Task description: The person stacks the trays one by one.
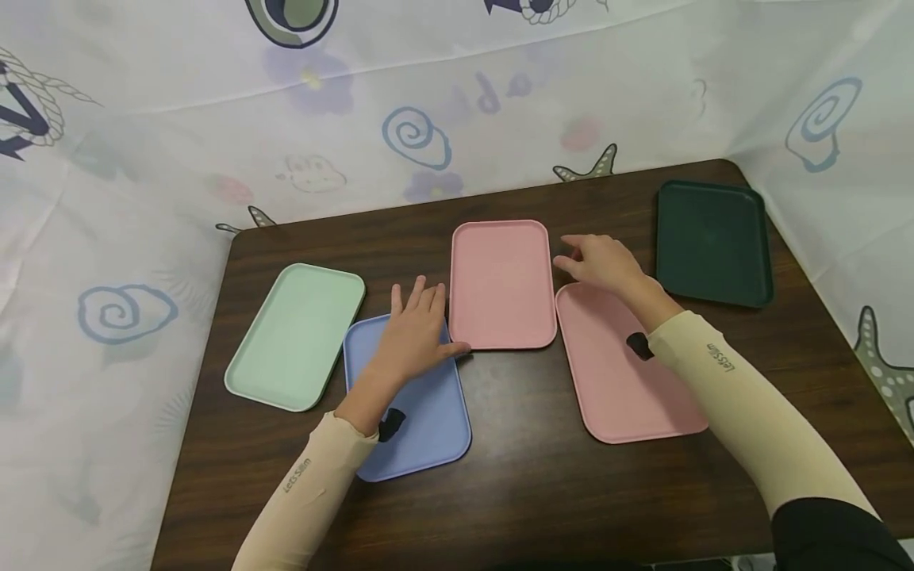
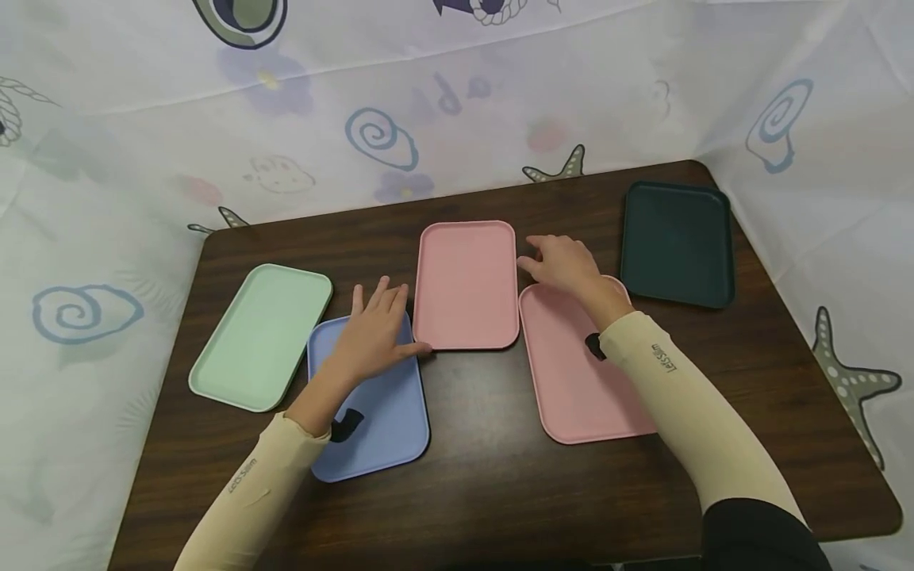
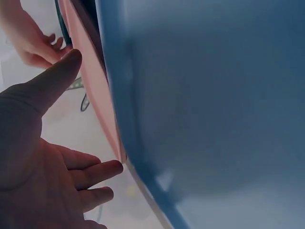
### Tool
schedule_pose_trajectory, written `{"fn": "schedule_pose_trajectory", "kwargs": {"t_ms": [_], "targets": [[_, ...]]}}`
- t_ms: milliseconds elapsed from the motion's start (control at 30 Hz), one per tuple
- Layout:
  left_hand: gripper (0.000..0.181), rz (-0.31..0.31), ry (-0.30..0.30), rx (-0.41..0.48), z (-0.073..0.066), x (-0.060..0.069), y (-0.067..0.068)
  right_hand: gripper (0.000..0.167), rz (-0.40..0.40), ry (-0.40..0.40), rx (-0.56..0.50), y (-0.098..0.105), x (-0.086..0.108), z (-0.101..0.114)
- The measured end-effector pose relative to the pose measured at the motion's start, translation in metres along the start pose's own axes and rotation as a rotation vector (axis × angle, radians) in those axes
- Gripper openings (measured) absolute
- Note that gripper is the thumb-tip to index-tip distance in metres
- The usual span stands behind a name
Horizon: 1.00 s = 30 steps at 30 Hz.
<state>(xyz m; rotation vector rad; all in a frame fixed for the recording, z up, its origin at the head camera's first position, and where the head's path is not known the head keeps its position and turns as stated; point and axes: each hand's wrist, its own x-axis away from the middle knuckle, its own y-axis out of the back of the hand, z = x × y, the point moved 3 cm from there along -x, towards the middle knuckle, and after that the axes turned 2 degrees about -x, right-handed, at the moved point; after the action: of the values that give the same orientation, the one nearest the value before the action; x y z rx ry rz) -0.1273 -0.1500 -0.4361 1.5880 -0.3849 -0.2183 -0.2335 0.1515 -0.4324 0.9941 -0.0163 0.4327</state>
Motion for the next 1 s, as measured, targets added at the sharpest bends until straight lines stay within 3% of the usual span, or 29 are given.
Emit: {"fn": "schedule_pose_trajectory", "kwargs": {"t_ms": [200, 400, 733, 1000], "targets": [[0.113, 0.019, -0.028, 0.004, -0.008, -0.007, -0.012, 0.060, 0.032, -0.051, 0.004, -0.014, -0.011, 0.001], [0.108, 0.009, -0.029, -0.014, -0.010, -0.006, -0.020, 0.059, 0.057, -0.033, -0.023, -0.021, -0.018, 0.002], [0.099, -0.012, -0.041, 0.000, -0.012, -0.008, -0.017, 0.038, 0.023, 0.003, -0.040, -0.024, -0.026, 0.009], [0.099, -0.017, -0.009, 0.042, -0.011, -0.008, -0.016, 0.049, 0.011, 0.010, -0.052, -0.022, -0.035, 0.016]]}}
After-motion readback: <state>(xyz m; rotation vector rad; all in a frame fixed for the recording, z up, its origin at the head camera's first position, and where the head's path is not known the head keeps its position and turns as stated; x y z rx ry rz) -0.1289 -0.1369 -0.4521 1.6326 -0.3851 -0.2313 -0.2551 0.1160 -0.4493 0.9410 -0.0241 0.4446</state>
